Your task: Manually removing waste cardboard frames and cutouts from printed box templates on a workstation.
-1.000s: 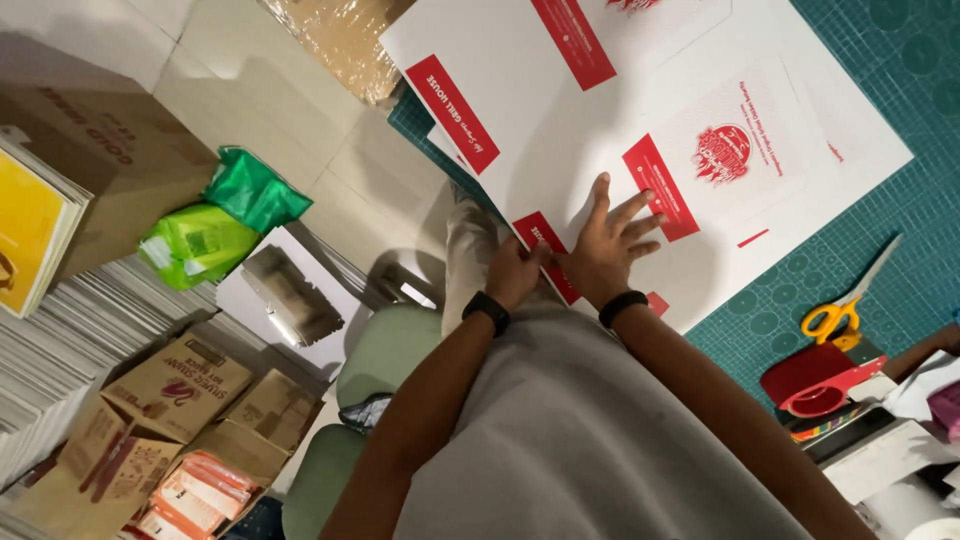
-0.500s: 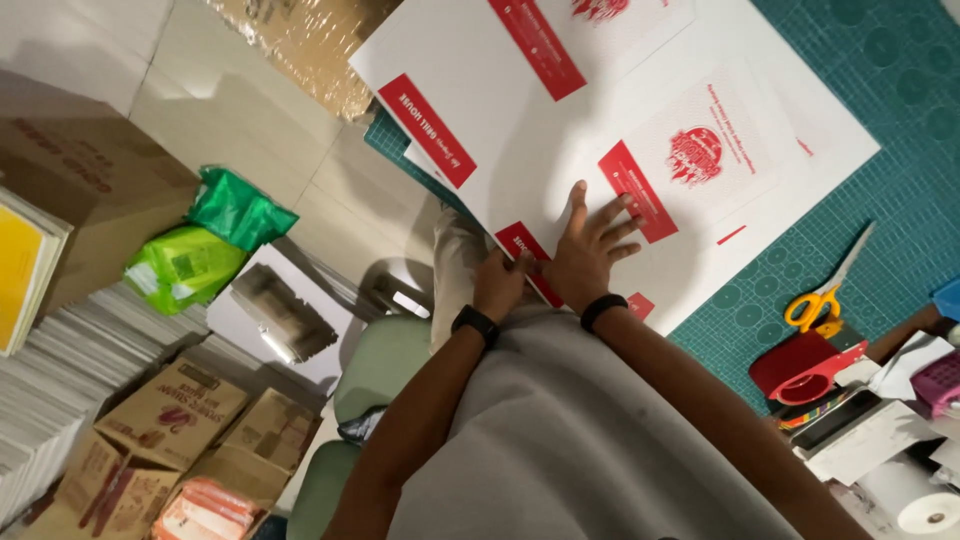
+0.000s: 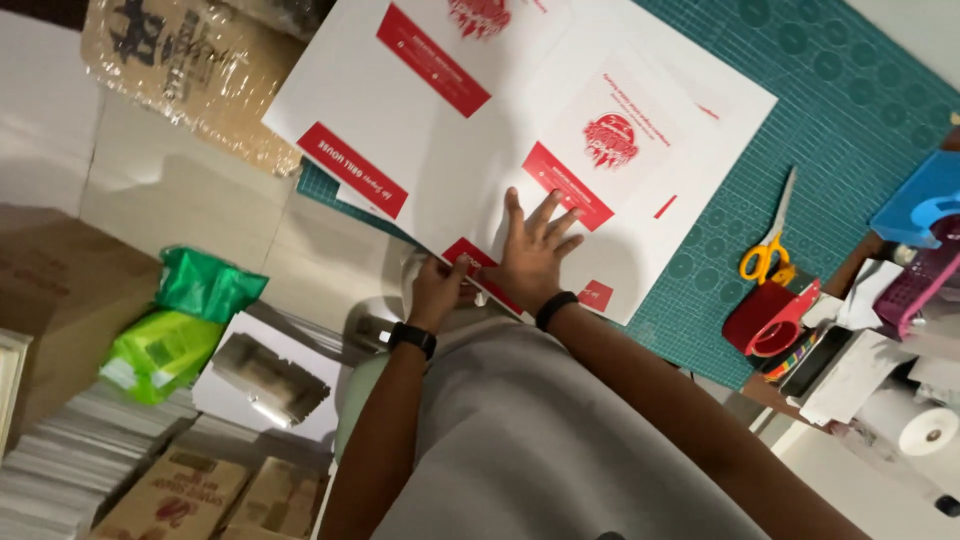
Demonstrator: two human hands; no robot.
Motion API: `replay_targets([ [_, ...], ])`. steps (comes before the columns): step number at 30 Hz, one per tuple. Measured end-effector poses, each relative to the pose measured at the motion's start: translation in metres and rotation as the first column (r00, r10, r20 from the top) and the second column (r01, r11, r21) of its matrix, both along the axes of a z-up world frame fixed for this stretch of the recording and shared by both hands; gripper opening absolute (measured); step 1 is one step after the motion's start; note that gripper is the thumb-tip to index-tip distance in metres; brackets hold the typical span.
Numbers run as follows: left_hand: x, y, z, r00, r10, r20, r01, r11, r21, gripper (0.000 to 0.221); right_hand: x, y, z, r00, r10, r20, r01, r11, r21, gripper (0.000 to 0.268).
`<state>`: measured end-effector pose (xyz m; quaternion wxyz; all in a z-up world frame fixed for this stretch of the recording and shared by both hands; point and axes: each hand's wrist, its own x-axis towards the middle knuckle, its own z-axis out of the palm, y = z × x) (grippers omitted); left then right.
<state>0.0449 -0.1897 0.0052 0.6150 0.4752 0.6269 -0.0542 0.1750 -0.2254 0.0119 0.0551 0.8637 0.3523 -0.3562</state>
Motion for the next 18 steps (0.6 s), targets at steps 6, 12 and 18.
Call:
replay_targets([
  [6, 0.007, 0.003, 0.009, 0.997, -0.006, -0.072, 0.006, 1.0, 0.005, 0.051, -0.007, 0.018, 0.005, 0.997, 0.019, 0.07, -0.013, 0.996, -0.087, 0.138],
  [12, 0.008, -0.001, 0.003, 0.996, 0.088, 0.029, -0.09, 0.993, 0.076, 0.041, -0.005, 0.017, 0.003, 0.998, 0.061, 0.023, -0.06, 0.997, -0.044, 0.147],
  [18, 0.003, 0.003, -0.009, 0.996, 0.087, 0.019, -0.088, 0.993, 0.074, 0.039, -0.011, 0.007, -0.031, 0.931, 0.219, 0.293, -0.219, 0.975, -0.032, 0.153],
])
